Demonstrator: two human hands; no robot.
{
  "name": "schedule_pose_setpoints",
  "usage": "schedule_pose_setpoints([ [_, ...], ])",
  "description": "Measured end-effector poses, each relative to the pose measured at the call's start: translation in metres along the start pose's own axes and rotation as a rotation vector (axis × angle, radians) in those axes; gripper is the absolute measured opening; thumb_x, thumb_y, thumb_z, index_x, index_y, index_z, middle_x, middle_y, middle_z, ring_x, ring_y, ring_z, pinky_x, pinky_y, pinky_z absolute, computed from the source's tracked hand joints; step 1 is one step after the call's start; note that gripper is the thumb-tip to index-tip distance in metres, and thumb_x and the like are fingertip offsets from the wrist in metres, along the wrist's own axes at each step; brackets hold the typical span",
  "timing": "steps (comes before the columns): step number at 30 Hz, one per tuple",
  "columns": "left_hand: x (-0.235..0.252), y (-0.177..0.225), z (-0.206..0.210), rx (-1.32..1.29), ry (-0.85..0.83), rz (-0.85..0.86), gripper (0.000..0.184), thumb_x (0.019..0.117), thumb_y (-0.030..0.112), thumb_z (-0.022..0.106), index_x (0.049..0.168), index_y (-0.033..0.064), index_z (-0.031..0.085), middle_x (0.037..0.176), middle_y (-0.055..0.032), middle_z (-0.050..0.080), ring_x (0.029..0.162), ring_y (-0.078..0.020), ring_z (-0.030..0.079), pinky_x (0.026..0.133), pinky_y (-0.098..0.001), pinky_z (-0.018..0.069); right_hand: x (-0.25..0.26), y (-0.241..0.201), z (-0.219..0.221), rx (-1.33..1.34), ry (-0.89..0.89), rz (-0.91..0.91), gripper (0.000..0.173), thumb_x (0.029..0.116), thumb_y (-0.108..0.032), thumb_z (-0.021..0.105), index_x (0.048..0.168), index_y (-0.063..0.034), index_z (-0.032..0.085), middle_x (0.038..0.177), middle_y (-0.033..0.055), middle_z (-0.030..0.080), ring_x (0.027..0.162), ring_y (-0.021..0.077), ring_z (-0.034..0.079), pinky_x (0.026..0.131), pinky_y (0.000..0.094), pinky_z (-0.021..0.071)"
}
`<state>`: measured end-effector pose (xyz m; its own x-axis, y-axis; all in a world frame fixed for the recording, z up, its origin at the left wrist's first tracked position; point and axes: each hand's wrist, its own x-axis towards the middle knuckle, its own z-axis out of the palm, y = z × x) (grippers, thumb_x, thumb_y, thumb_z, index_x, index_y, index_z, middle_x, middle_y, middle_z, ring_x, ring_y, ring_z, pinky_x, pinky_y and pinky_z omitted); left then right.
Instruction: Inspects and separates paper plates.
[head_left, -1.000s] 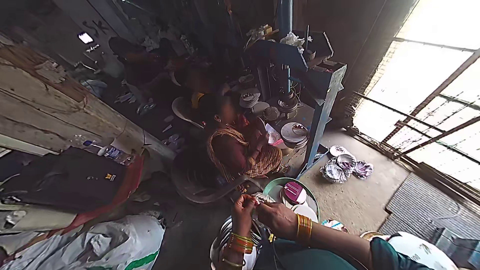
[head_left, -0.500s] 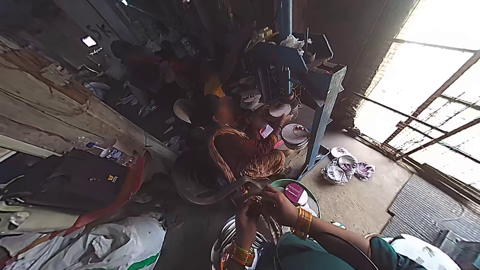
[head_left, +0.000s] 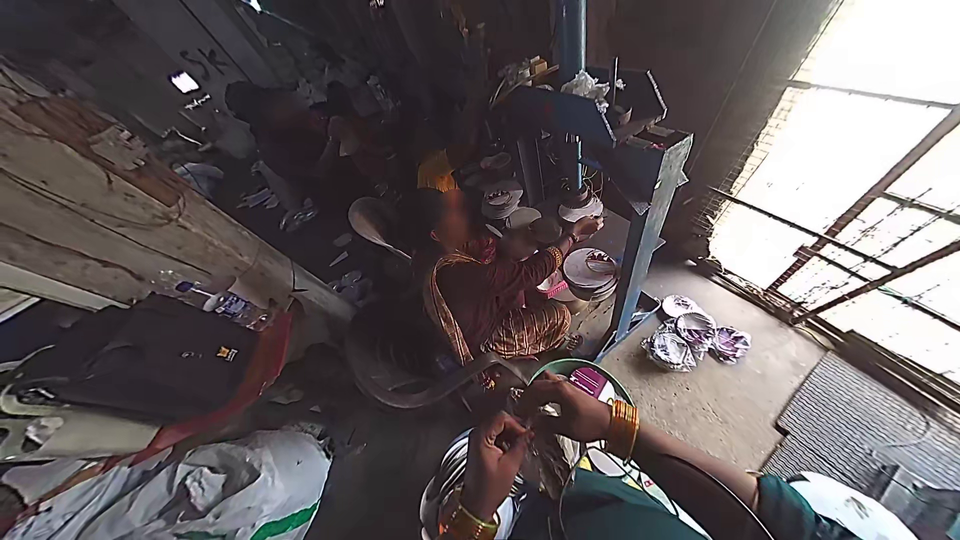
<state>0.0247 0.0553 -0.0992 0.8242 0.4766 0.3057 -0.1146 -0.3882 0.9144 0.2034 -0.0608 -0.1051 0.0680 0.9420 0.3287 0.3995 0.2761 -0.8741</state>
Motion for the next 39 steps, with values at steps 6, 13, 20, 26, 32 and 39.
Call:
schedule_pose_setpoints([
  [6,-0.004,0.005,0.002,0.055,0.013,-0.026,0.015,0.0778,-0.001,0.075,0.092,-0.0038,0.07,0.088,-0.0011,0.074,0.078,0.0035,0.069,0.074,-0.0152,0.0582,0.002,-0.001,-0.001,-0.054,-0.039,-0.024,0.013,0.0884,-0.008,0.073,0.093,0.0032,0.077,0.101,0.0172,0.074,0.108,0.032,0.065,0.103,0.0504,0.0415],
  [13,-0.002,0.016,0.001,-0.002,-0.007,-0.349,0.038,0.0774,-0.008,0.075,0.113,-0.007,0.063,0.085,-0.0022,0.073,0.073,-0.0021,0.069,0.072,-0.0212,0.0591,-0.004,0.001,0.013,-0.112,-0.01,0.042,0.014,0.0904,-0.009,0.069,0.097,0.0012,0.077,0.104,0.0175,0.073,0.113,0.0376,0.063,0.104,0.0604,0.0416],
  [20,-0.005,0.005,-0.003,0.037,-0.073,-0.297,0.038,0.0818,0.001,0.076,0.116,-0.0085,0.063,0.087,-0.0039,0.073,0.074,-0.0026,0.069,0.073,-0.0218,0.0591,-0.008,0.002,0.026,-0.101,0.081,0.009,0.014,0.0862,-0.006,0.068,0.093,0.004,0.076,0.098,0.0183,0.074,0.103,0.0322,0.066,0.101,0.0467,0.044],
  [26,-0.009,0.0,0.001,0.068,0.025,-0.261,0.017,0.0794,0.001,0.075,0.095,-0.0044,0.072,0.084,-0.0015,0.073,0.077,0.0019,0.067,0.077,-0.0183,0.0572,-0.005,-0.006,0.02,-0.178,-0.005,0.085,0.016,0.0892,-0.009,0.069,0.098,0.0024,0.076,0.105,0.0195,0.073,0.112,0.0408,0.064,0.1,0.0607,0.0444],
  [32,-0.009,0.001,0.003,0.29,0.013,-0.283,0.011,0.0848,0.007,0.071,0.091,-0.0021,0.072,0.08,-0.0049,0.071,0.071,-0.0044,0.066,0.07,-0.0225,0.0561,-0.003,-0.004,0.019,-0.212,-0.033,0.142,0.017,0.0912,-0.012,0.068,0.1,-0.0001,0.077,0.108,0.0176,0.073,0.115,0.0408,0.061,0.098,0.062,0.0431],
  [39,-0.008,0.001,0.006,0.353,0.088,-0.26,0.009,0.0836,0.005,0.07,0.087,-0.0021,0.073,0.081,-0.0067,0.072,0.074,-0.008,0.067,0.072,-0.0266,0.0554,0.002,-0.005,0.017,-0.226,-0.02,0.244,0.027,0.0917,-0.026,0.074,0.101,-0.0016,0.077,0.109,0.0168,0.073,0.117,0.0389,0.06,0.099,0.0611,0.0408],
])
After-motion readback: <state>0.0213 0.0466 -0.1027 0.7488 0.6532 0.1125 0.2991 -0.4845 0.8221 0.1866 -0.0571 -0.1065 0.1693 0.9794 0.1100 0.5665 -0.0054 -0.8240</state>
